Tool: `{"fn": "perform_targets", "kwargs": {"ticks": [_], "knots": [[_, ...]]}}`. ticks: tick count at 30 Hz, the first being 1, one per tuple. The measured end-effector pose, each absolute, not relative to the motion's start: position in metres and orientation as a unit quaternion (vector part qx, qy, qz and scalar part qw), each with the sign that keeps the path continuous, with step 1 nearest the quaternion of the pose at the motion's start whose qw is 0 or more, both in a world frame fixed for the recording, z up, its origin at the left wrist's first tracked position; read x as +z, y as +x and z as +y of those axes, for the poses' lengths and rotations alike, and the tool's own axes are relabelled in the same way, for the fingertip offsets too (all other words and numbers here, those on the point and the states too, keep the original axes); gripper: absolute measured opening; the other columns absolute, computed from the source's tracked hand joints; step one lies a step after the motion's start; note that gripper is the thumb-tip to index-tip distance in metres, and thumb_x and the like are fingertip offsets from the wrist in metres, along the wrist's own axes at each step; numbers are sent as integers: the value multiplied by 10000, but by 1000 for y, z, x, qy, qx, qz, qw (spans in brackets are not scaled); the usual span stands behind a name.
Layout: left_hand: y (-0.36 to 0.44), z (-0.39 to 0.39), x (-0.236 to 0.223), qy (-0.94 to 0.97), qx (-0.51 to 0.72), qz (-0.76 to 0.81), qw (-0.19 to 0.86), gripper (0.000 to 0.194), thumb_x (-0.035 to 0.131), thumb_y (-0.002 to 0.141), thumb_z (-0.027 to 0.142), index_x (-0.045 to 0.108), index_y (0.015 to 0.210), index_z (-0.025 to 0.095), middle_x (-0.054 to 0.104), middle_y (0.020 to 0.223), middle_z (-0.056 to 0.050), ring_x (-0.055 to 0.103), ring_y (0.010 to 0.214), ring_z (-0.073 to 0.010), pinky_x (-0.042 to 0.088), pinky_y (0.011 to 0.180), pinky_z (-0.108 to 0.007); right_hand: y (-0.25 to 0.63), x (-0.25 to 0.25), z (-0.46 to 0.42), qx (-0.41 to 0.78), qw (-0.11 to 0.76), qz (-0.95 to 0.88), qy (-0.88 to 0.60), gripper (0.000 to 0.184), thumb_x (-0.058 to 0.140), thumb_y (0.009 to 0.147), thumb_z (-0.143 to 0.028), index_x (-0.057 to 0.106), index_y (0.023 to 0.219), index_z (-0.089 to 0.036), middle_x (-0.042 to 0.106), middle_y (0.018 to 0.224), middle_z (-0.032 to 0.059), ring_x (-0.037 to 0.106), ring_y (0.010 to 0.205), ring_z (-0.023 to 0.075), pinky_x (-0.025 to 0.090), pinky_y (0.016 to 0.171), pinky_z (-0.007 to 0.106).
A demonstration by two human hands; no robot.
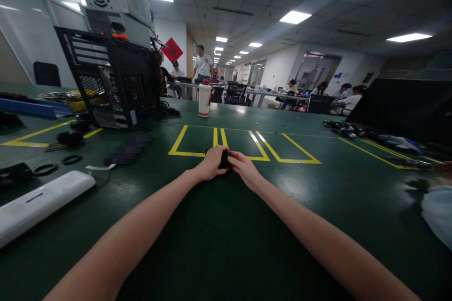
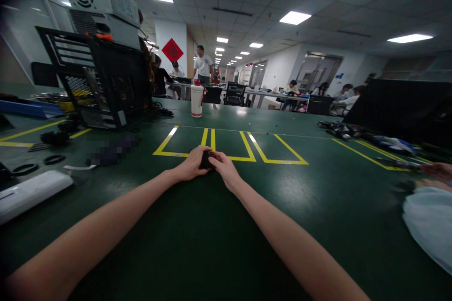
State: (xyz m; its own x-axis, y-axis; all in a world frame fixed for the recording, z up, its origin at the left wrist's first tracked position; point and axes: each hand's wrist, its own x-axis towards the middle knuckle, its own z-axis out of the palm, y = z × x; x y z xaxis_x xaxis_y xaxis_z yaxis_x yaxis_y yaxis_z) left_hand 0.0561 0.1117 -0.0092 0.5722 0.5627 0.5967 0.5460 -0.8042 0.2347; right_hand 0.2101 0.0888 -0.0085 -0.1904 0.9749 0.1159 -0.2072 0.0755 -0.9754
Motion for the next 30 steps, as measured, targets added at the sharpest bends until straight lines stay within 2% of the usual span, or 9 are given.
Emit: {"fn": "perform_targets", "kwargs": {"ticks": [4,9,17,23,26,30], "knots": [[56,112,-9,888,340,309,12,571,606,642,263,306,1118,166,423,1060,-93,432,987,-244,362,861,-395,208,-4,85,567,515,-530,-365,218,608,629,-228,558,842,-233,567,862,-13,508,867,137,381,793,305],[57,112,-10,888,345,306,6,564,606,635,261,314,1109,166,428,1049,-92,440,971,-244,367,845,-391,203,-1,83,545,543,-520,-371,147,592,661,-331,533,738,-219,544,724,-26,510,765,130,403,713,304],[57,112,-11,884,344,316,-5,543,591,644,261,319,1101,150,424,1047,-96,434,974,-239,361,859,-384,203,-5,94,628,534,-445,-351,210,659,592,-253,567,766,-181,585,764,1,527,773,125,391,724,289],[58,114,-12,884,340,321,-11,555,603,630,259,322,1094,141,427,1026,-96,444,948,-239,377,834,-379,203,-4,90,613,543,-470,-331,196,652,588,-201,542,748,-218,572,693,-44,519,725,109,380,685,268],[58,114,-12,882,347,318,-8,558,604,625,252,320,1095,155,423,1024,-87,446,946,-237,378,834,-380,203,-3,88,609,551,-467,-327,152,638,618,-251,535,724,-213,569,691,-38,519,721,109,385,679,271],[58,114,-12,883,344,319,0,551,600,627,258,325,1093,156,426,1017,-87,451,938,-237,383,827,-381,203,-3,90,616,557,-448,-332,197,660,597,-243,549,754,-202,577,718,-23,524,740,112,392,716,285]]}}
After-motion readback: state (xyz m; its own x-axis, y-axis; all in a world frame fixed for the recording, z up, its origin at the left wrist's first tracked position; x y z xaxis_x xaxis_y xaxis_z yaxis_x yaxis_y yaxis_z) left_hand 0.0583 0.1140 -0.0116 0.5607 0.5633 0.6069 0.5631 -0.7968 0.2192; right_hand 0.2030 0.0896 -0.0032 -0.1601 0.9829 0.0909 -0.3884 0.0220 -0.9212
